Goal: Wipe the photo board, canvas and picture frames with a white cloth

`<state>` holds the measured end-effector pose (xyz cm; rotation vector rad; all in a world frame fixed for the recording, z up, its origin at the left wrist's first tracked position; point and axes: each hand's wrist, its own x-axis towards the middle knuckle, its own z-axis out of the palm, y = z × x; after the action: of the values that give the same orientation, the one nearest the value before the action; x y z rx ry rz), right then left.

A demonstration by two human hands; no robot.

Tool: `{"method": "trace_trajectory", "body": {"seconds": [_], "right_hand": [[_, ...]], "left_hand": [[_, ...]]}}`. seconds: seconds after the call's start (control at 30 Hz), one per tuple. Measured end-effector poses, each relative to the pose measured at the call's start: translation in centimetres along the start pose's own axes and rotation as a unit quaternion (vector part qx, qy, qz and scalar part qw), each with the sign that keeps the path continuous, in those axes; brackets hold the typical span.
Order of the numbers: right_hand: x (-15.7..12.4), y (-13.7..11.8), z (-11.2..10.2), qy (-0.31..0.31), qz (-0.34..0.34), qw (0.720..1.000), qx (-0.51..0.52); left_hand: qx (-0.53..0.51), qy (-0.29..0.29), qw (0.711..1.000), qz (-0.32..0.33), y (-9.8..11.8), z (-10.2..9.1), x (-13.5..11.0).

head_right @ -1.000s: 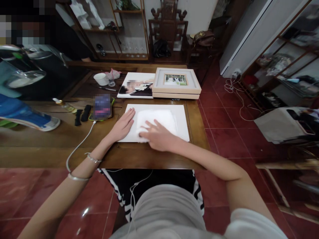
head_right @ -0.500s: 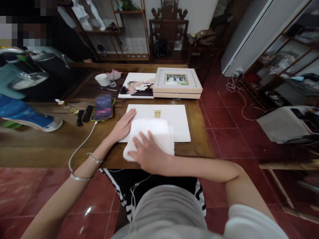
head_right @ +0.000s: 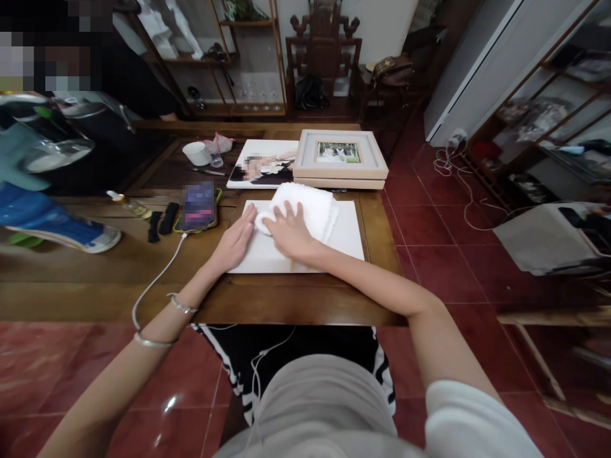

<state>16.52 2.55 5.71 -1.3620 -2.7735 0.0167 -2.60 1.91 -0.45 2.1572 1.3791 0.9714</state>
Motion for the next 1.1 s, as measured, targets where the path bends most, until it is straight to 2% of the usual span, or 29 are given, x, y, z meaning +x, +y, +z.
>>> {"method": "trace_trajectory", "body": {"seconds": [0.07,0.13,0.23,0.3,0.4,0.5,0.63,0.73,0.83,0.93,1.03,1.1], "right_hand": [[-0.3,-1.4,0.5,-0.012,-0.031,0.999,-0.002],[-1.6,-2.8,0.8,-0.011,-0.105,0.994,0.012],[-4.8,-4.1,0.5,0.007,-0.213,0.976,0.035],[-7.1,-4.5,-0.1,-0.006,-0.248,0.968,0.045],[-9.7,-4.5,-1.2,-0.04,-0.219,0.973,0.057],[-10.0,-3.6,-1.8,-0.049,-0.136,0.988,0.051],[-6.4,-0.9,-2.2,-0.041,-0.039,0.998,0.04],[-2.1,0.9,-2.3,-0.025,-0.014,0.999,0.038],[2.4,1.2,-2.3,0.011,-0.027,0.999,0.04],[6.1,0.2,-2.0,0.006,-0.081,0.995,0.055],[8.0,-0.7,-1.6,-0.013,-0.113,0.991,0.073],[7.9,-0.7,-1.3,-0.014,-0.111,0.991,0.079]], "left_hand": [[-0.031,0.042,0.999,-0.005,0.7,-0.3,-0.1],[-0.051,0.064,0.997,-0.001,1.2,-0.5,-0.3],[-0.06,0.073,0.996,0.002,1.3,-0.6,-0.3],[-0.058,0.068,0.996,-0.008,1.1,-0.5,-0.3],[-0.034,0.034,0.999,-0.025,0.8,-0.2,-0.2],[0.009,-0.013,1.0,-0.01,0.4,0.0,-0.1],[0.032,-0.031,0.999,0.001,0.1,0.1,0.0],[0.03,-0.03,0.999,0.007,0.2,0.0,0.1],[0.04,-0.032,0.999,0.011,0.3,-0.1,0.2],[0.051,-0.028,0.998,0.009,0.5,-0.3,0.2],[0.051,-0.017,0.999,0.002,0.7,-0.3,0.2],[0.049,-0.017,0.999,0.004,0.8,-0.3,0.2]]}}
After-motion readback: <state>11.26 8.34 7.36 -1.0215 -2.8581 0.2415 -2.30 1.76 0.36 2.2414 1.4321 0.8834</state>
